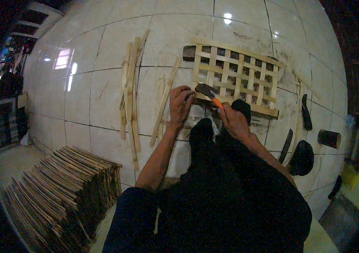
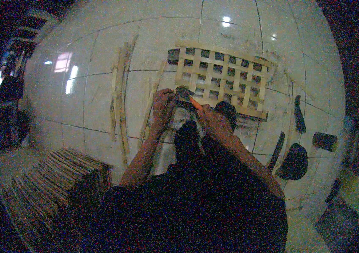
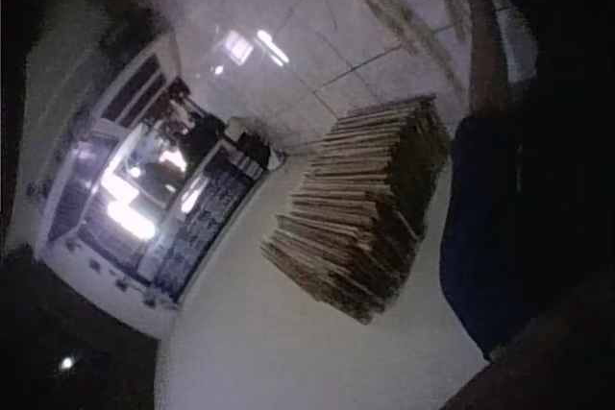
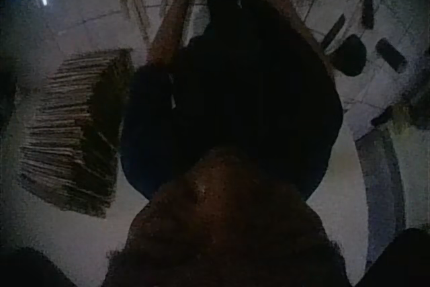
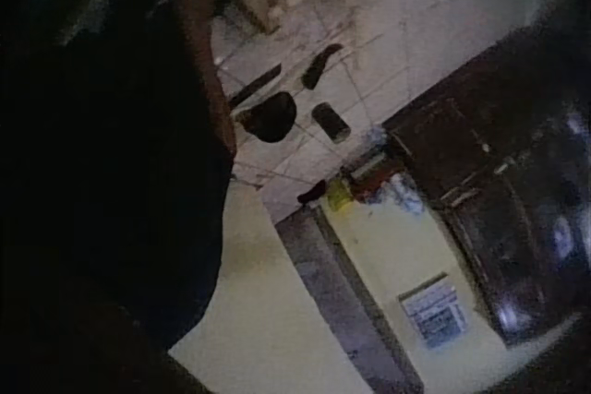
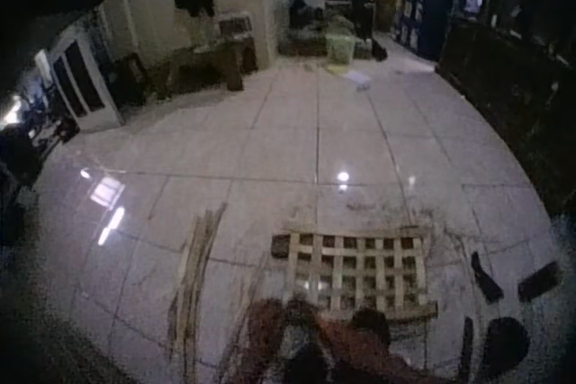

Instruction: The person assembles a rectangular wooden lattice by inserting thin wooden strips into a frame and tapping them into place with a hammer. The person repeatedly adjusts the strips and uses the hammer to secure them, then stacks the completed lattice with others.

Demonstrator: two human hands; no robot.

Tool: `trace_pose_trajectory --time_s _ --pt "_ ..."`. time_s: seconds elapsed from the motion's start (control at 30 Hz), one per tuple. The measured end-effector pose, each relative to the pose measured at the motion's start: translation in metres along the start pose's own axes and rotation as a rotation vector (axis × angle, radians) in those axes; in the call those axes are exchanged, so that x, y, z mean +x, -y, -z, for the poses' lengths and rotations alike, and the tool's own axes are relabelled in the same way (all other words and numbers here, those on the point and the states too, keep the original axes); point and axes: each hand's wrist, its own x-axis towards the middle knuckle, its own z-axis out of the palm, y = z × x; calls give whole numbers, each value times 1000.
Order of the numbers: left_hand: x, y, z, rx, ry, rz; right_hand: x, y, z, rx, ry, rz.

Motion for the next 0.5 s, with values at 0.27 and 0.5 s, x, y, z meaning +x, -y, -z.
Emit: trace_pose_trajectory --time_s 0.27,0.5 --pt "5 6 11 179 -131 126 -5 0 3 72 4 -13" --pt "4 12 2 39 -15 284 3 0 6 -58 55 50"
